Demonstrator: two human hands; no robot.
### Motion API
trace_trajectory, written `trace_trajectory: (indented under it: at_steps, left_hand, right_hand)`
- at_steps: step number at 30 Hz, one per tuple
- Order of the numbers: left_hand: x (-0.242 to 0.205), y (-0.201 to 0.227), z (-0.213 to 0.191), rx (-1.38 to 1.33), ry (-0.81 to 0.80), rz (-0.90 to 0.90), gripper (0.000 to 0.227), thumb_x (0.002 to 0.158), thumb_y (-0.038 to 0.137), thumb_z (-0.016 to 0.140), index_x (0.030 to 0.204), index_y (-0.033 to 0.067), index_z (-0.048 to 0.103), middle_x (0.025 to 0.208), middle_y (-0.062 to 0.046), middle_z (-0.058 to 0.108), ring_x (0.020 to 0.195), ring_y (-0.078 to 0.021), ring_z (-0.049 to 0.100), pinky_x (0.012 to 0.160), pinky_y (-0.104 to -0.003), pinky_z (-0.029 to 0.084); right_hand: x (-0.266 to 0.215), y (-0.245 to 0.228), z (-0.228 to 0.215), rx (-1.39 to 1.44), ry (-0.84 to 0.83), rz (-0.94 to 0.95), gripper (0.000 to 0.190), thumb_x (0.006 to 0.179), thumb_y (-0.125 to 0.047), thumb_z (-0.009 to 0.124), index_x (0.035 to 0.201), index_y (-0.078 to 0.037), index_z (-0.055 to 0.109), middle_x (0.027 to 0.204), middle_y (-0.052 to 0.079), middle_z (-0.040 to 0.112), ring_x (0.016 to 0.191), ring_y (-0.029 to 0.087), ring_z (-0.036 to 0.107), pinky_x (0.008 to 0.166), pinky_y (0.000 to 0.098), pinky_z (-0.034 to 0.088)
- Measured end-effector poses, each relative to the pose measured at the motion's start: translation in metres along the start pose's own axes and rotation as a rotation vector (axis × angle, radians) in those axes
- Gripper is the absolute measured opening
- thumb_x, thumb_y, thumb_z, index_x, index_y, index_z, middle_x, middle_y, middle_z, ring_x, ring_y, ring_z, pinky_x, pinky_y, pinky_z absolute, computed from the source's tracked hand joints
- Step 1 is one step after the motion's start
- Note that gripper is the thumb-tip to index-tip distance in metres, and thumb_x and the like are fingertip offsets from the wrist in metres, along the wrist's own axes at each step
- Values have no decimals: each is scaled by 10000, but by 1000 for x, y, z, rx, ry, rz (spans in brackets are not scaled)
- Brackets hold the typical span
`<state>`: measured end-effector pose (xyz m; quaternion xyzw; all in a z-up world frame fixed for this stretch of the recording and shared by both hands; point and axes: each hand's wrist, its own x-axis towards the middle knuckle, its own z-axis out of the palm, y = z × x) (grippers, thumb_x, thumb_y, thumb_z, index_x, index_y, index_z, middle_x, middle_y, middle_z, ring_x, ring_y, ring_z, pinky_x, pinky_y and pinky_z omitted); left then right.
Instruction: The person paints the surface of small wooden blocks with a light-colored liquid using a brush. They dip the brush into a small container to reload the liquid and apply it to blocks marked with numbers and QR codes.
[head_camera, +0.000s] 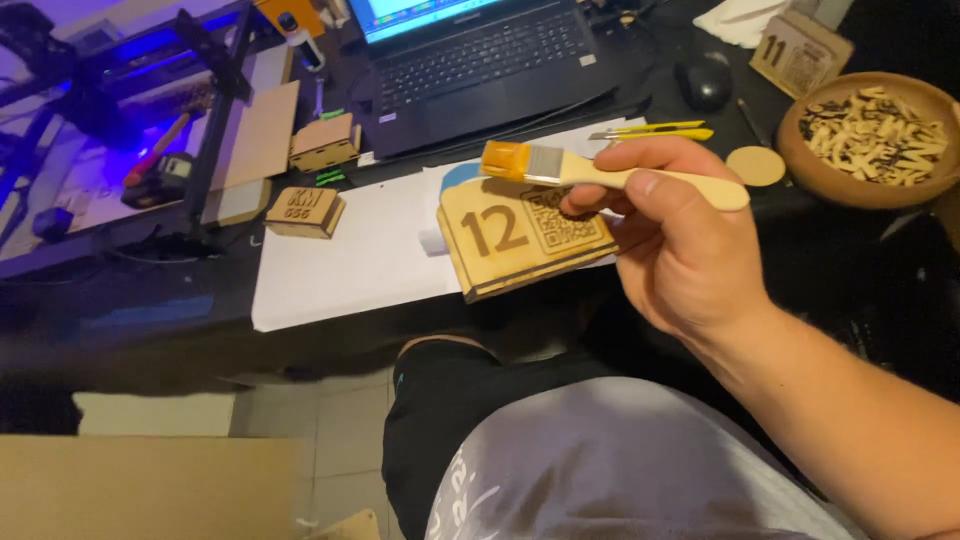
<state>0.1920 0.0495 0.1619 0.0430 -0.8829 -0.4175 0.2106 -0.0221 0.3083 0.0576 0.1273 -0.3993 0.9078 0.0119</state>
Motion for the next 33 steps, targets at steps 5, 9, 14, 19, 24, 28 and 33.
trace_trajectory:
  at_steps: [5,9,14,19,24,28,33]
  left_hand:
    - [14,6,34,103,8,139,77,676,158,748,731,123,708,671,-16,675,630,-150,652,648,-271,541]
    - [28,-12,60,161,3,289,76,685,212,762,698,152,717,644,24,675,610,-112,653,636,-238,541]
    - [32,-50,128,-96,83,254,543,760,526,702,1134,132,719,1085,-25,647,539,-58,442,635,-191,456]
    - [42,-65,144,-79,24,168,951,549,363,924,1374,144,507,1358,-75,470,1015,-169,601,892,-302,519]
    - [53,-60,141,-29,-59,306,1034,615,536,837,1442,81,415,1465,-148,431,1395,-306,402,1161,-458,324]
    - [53,-54,143,-93,-76,299,929,576,538,850,1338,120,522,1376,-98,528,1327,-273,479,1124,-431,382]
    - [50,-56,147,-130,1,393,834,663,562,779,1308,92,534,1351,-112,572,1324,-291,533,1145,-449,413]
  right_hand:
    - [-3,0,-5,21,-39,-39,195,888,-41,548,1034,18,662,824,271,688,821,320,728,738,404,612]
    - [-7,-3,-6,-70,-84,-113,190,904,-43,557,1040,49,653,845,288,698,818,317,730,788,342,615]
    - [-18,-1,-8,-225,-126,-105,231,898,-106,573,1050,50,650,862,294,715,838,324,740,726,273,561]
    - [-27,2,-12,-184,-222,-157,250,884,-122,646,1059,57,654,886,286,714,856,329,733,852,372,592]
    - [-32,6,-13,-227,-283,-167,262,872,-150,669,1026,63,662,877,270,720,843,317,736,846,364,596]
    - [-34,9,-15,-218,-309,-154,265,873,-158,681,1020,62,668,924,256,720,866,316,735,880,381,587]
    - [-32,11,-19,-188,-350,-134,262,874,-165,700,1020,51,676,929,241,723,860,311,739,886,386,591]
